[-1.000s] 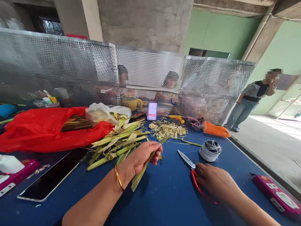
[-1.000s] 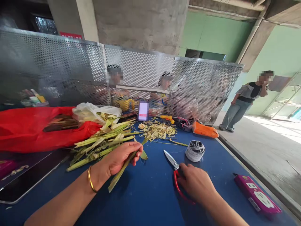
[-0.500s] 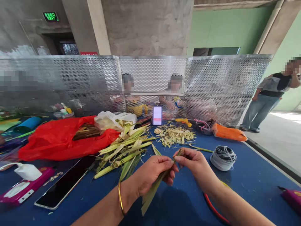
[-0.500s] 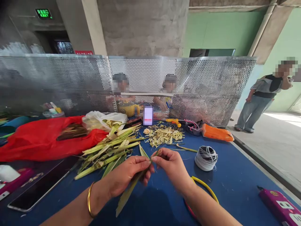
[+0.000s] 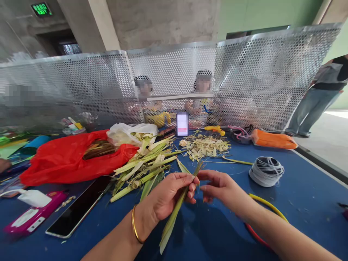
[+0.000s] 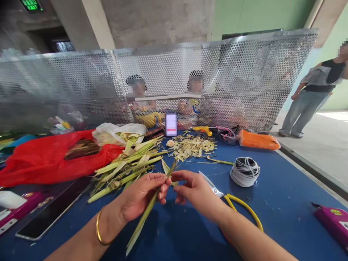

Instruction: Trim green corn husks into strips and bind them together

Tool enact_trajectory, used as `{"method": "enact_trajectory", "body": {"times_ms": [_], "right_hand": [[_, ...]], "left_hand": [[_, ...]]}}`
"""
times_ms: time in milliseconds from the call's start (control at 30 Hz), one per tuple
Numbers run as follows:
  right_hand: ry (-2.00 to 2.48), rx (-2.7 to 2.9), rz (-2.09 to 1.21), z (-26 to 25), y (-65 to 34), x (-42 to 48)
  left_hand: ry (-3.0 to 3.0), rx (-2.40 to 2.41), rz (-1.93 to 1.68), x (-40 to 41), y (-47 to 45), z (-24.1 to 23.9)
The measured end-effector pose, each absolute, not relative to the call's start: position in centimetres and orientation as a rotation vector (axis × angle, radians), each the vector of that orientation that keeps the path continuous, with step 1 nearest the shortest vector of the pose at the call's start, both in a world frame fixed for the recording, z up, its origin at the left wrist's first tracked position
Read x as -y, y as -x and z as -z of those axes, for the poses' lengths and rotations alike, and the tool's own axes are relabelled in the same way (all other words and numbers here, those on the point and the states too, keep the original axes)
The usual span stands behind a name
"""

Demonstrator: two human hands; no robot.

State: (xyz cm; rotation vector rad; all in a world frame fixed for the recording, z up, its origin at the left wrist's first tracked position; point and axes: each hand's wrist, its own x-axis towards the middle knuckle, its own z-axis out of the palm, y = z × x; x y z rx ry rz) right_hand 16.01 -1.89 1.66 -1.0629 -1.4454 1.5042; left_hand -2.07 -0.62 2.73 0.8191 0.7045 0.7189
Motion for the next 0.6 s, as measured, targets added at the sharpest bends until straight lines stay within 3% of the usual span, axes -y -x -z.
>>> {"method": "enact_trajectory", "body": {"times_ms": [133, 600], "right_hand": [[1.056, 1.556, -1.447, -1.0, -15.4, 2.0], [1.278, 1.760, -0.799, -2.1, -17.7, 1.1]], "left_hand": [[-0.768, -0.708, -0.669, 0.7, 1.9, -2.1], [-0.852, -0.858, -0.718, 0.5, 1.5, -2.2]]}}
